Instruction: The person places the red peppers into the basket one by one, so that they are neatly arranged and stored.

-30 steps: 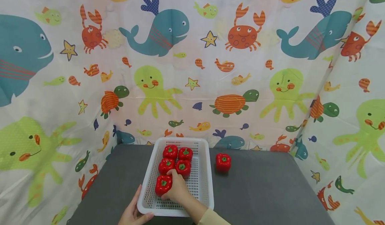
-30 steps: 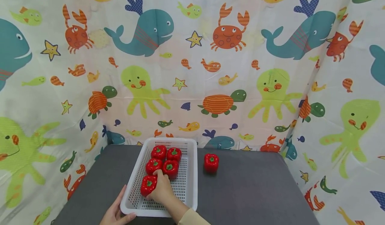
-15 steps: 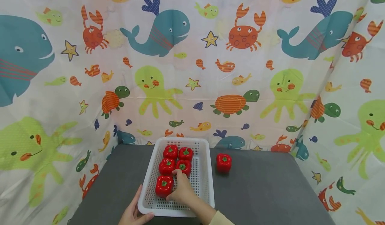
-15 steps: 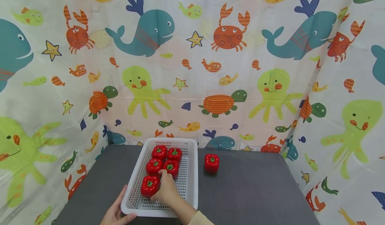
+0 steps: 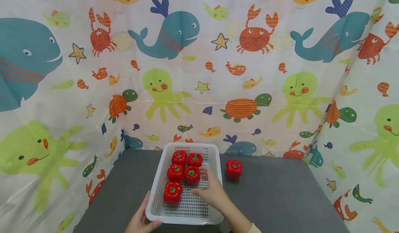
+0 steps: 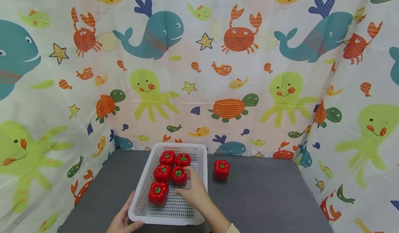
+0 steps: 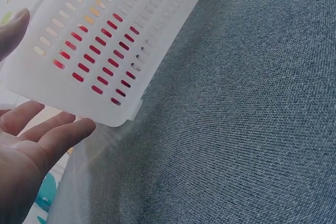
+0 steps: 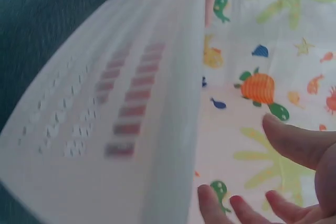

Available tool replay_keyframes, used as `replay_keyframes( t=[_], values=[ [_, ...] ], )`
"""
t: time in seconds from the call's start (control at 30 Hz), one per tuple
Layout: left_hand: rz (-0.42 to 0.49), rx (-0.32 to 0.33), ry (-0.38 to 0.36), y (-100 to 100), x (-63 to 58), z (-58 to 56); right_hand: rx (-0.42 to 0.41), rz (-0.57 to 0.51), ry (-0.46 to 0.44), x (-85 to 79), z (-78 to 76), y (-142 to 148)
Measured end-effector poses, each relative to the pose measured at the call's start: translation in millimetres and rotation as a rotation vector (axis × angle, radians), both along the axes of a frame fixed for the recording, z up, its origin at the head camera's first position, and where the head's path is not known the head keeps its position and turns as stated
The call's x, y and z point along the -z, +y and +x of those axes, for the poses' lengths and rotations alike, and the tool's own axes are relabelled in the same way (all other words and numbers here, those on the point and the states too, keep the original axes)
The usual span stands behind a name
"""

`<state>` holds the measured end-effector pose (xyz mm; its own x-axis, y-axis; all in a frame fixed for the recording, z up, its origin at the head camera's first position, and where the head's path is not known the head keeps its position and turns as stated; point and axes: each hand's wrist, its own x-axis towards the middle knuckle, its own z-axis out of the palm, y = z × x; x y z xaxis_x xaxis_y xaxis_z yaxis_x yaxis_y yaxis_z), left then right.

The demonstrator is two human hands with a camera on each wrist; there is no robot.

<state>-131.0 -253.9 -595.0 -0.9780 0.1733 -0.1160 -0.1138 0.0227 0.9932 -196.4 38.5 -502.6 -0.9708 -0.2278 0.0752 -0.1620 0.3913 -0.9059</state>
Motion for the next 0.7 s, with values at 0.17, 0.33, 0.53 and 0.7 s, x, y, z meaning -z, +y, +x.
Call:
replay_keyframes(
  t=[0.17, 0.33, 0.53, 0.7],
  values=[
    [-0.004, -0.008, 0.003, 2.2, -1.1, 0.2, 0.084, -0.091, 0.114, -0.7, -2.0, 19.5],
    [-0.028, -0.03, -0.034, 1.9, -2.8, 3.0, 0.171, -0.162, 0.257, 0.6, -5.7, 31.6],
    [-0.008, -0.009, -0.02, 0.9, -2.1, 2.9, 0.315, -0.173, 0.512, 18.1, -26.4, 71.4],
    [0.004, 0.017, 0.006, -0.1, -0.9, 0.9, 0.417, -0.124, 0.548, 35.8, -41.9, 108.4]
  ],
)
